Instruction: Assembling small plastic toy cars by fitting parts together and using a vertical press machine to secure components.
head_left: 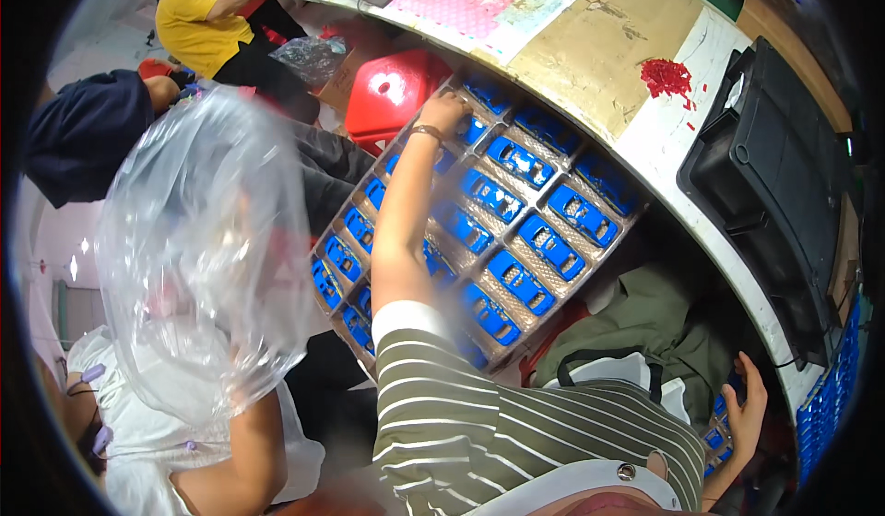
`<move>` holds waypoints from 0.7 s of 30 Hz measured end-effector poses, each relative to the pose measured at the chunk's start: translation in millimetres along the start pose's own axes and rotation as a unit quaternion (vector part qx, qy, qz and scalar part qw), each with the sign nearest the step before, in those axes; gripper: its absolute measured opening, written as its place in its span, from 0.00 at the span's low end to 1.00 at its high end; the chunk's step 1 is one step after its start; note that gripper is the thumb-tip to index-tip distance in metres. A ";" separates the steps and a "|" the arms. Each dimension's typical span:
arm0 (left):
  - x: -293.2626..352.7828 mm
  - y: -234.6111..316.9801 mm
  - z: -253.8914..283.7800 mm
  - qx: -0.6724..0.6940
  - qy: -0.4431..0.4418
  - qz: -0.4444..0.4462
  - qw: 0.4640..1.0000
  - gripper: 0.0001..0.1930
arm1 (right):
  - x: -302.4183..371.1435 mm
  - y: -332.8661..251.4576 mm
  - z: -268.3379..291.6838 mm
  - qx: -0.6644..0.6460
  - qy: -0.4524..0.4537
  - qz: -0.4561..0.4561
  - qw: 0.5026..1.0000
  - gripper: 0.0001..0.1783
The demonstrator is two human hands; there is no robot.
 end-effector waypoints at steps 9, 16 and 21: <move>81.4 6.4 63.3 0.130 0.260 -0.034 0.956 0.28 | -8.0 -11.7 4.5 0.027 -0.008 -0.002 1.000 0.29; 152.2 64.5 136.9 0.353 0.240 0.016 0.904 0.25 | -2.4 -1.0 -13.5 0.019 -0.003 0.019 1.000 0.29; 184.8 144.5 165.9 0.508 0.185 -0.124 0.832 0.23 | 3.0 -20.5 -16.5 0.034 0.013 0.051 0.998 0.29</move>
Point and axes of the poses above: each hand's wrist, its own x-axis away from the middle knuckle, its own z-axis out of the back of the hand, y = z × x, the point moved 10 cm from there along -x, towards the middle knuckle, and after that the axes turned 14 degrees about -y, right-handed, at the moved point
